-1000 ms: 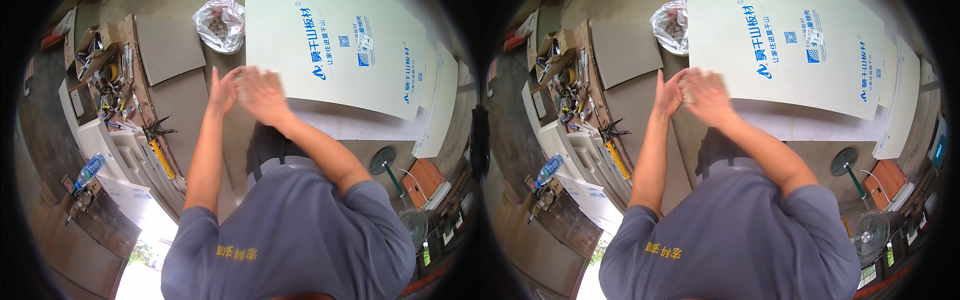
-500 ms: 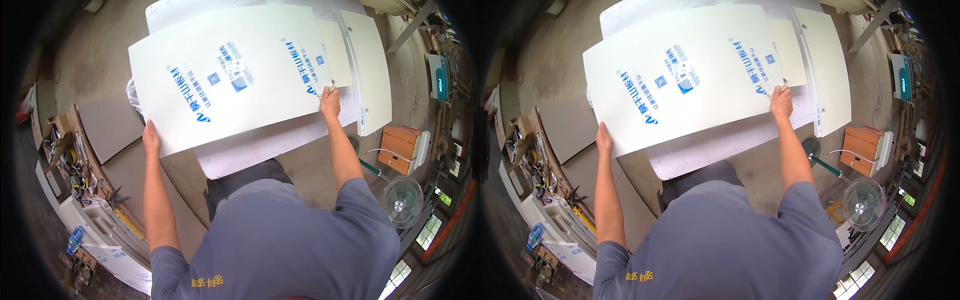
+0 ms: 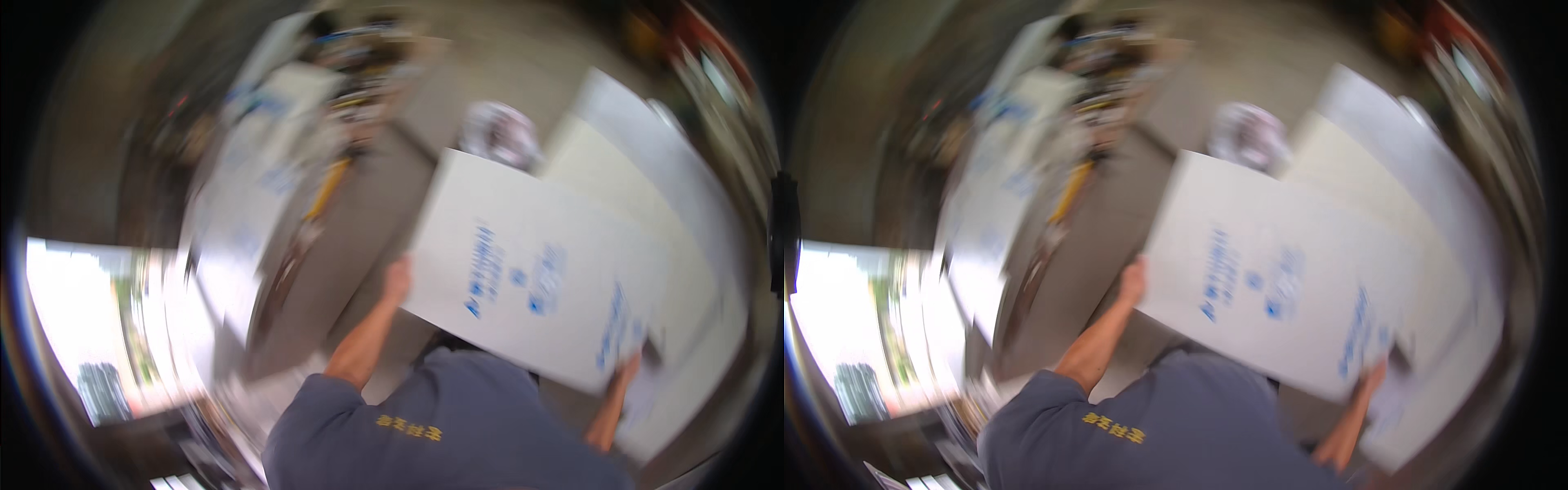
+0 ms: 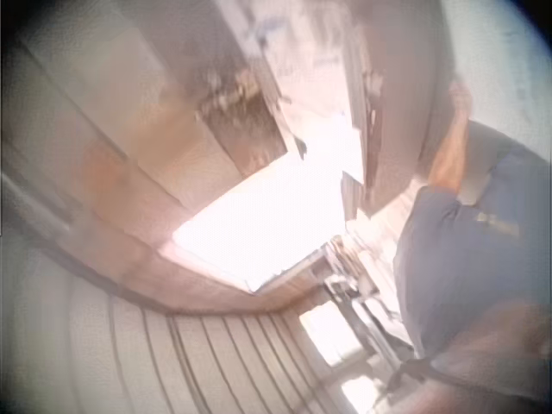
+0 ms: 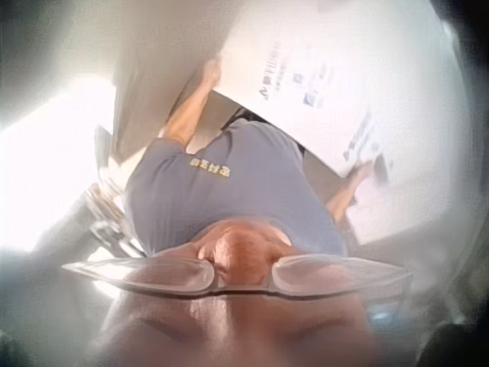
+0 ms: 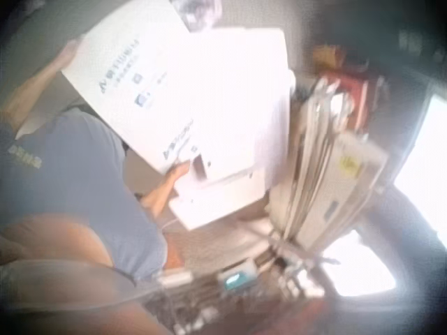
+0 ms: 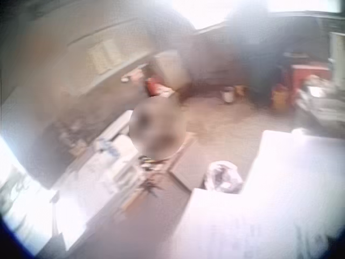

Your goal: The person wipes white furniture boards with a cloth, applies liquid from a bottle to the cloth or board, and stacks the boards.

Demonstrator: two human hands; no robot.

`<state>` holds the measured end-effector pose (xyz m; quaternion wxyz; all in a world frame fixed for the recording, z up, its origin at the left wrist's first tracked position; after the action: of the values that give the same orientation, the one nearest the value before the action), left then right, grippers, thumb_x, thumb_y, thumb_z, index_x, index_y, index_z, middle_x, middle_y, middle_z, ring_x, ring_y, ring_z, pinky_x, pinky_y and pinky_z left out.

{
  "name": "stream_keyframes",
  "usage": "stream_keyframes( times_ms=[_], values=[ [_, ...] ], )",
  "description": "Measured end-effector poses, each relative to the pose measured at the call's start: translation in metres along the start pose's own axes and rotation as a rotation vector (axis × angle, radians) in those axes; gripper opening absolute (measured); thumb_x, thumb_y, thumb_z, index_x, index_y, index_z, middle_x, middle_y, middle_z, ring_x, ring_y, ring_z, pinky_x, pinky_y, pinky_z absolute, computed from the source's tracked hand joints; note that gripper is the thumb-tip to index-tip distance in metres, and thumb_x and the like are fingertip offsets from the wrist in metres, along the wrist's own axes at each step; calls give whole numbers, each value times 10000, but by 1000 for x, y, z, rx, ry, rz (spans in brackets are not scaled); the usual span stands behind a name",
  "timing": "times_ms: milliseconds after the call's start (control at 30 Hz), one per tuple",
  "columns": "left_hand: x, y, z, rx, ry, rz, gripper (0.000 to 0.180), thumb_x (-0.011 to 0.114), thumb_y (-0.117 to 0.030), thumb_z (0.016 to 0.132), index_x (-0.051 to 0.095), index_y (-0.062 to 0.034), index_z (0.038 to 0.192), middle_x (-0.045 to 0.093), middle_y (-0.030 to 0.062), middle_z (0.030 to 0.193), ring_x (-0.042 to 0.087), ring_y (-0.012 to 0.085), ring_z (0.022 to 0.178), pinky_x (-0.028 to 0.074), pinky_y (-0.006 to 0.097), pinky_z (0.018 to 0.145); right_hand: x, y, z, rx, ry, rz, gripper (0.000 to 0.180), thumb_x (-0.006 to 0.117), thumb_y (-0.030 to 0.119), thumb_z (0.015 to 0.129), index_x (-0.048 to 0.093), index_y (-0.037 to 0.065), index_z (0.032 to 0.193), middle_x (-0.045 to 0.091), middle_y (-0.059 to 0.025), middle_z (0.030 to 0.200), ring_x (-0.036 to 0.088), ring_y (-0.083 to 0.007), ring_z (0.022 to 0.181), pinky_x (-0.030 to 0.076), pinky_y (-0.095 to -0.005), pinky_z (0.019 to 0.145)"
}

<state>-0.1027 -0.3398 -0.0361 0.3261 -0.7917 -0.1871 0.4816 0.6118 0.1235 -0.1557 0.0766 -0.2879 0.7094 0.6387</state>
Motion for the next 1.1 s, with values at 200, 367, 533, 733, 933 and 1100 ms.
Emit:
stream_keyframes(
  times_ms=[200,367,533,733,933,1100],
  values=[
    [-246,97,-107,-137,-315,-131,622,452,-529,1078,642,41,918,677,208,814,581,350,719,486,470,736,177,299,-59,320,374,417,738,407,521,1080,367,-26,1575,387,-188,1620,392,-334,1464,323,-476,1203],
    [-216,10,-335,29,-848,-489,561,483,-443,1101,556,46,836,519,10,696,436,132,694,417,332,652,118,407,9,159,527,486,751,401,532,1081,354,-24,1584,376,-192,1626,390,-329,1462,314,-473,1205],
    [-353,-36,-458,240,-1370,-486,492,453,-372,1131,386,-27,787,312,-10,725,304,121,708,307,338,602,150,639,73,-602,467,460,788,413,607,1053,451,-7,1545,484,-231,1542,467,-348,1383,345,-537,1170],
    [-676,-54,-537,415,-1924,-679,731,333,-536,1111,643,125,1101,703,191,1072,619,310,964,470,408,930,330,990,-115,-1760,-260,404,572,446,314,1061,379,-4,1531,568,-238,1422,590,-450,1253,506,-526,1055],
    [-869,52,-617,801,-1675,-997,569,398,-550,1059,556,-139,1420,558,61,1469,524,284,1301,362,491,1128,539,1084,-350,-539,889,1543,492,529,354,1011,567,-19,1329,673,-186,1220,629,-366,1163,510,-553,1020],
    [-899,201,-621,910,-1513,-1311,417,452,-418,1055,572,-184,1379,576,55,1406,519,298,1354,325,565,1161,648,1055,-563,-147,1198,1641,278,546,331,998,566,54,1012,606,-106,981,587,-290,1012,467,-487,1009]
  ],
)
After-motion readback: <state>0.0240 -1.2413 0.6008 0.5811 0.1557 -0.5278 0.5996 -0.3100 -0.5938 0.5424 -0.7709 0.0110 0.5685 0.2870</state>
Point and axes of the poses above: each hand's wrist, its own z-axis towards the middle knuckle, its own x-axis out of the palm, y = z × x, the point moved 4 cm from there along z, towards the middle knuckle
